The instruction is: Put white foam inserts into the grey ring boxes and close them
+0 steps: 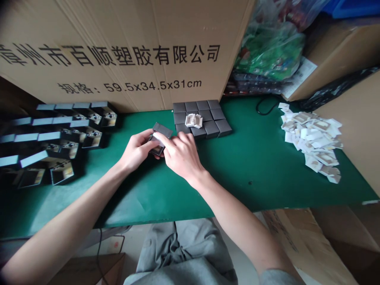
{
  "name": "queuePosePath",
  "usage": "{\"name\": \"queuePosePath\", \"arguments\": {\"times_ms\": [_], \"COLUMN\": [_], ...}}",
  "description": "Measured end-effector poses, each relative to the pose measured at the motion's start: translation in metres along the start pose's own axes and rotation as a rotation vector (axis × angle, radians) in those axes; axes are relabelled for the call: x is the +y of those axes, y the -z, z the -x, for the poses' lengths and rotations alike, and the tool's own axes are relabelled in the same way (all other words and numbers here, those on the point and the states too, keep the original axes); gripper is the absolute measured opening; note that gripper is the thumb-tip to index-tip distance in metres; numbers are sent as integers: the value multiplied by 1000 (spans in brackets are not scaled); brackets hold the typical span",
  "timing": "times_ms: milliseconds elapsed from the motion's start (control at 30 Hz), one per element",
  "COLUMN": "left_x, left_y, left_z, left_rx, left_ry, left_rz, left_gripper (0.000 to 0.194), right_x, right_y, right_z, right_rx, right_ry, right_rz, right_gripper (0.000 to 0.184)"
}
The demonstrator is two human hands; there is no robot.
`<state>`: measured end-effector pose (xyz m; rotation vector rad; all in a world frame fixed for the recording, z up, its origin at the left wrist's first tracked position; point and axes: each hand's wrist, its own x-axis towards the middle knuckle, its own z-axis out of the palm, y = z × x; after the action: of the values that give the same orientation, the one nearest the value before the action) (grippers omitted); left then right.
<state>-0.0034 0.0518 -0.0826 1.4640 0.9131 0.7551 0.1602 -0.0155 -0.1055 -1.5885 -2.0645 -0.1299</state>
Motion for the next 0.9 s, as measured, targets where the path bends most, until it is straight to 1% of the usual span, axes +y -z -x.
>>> {"name": "queuePosePath", "arguments": {"times_ms": [233,400,500,633,733,900], "left_x": [-2,-5,-7,-7,-7,-7], "left_y": [-2,0,1,2,2,2], "left_z": [0,-2,-3,-3,-4,-3], "left_rx": [17,87,104,92,75,43], "left_ry": [-27,7,-12,-46,-58,-60], "left_rz": [18,32,21,-10,-7,4], "left_gripper": [28,26,24,21,24,27], "right_x": [-2,-2,-2,-2,-1,1], "right_y": [2,3,2,1,1,0], "right_z": [-1,-3,-4,-3,-2,-2], "right_rx": [17,36,41,36,16,32], "right_ry": [-3,12,19,23,17,22], "right_rz": [4,29,31,1,-29,-41], "right_gripper": [49,44,44,46,49,50]}}
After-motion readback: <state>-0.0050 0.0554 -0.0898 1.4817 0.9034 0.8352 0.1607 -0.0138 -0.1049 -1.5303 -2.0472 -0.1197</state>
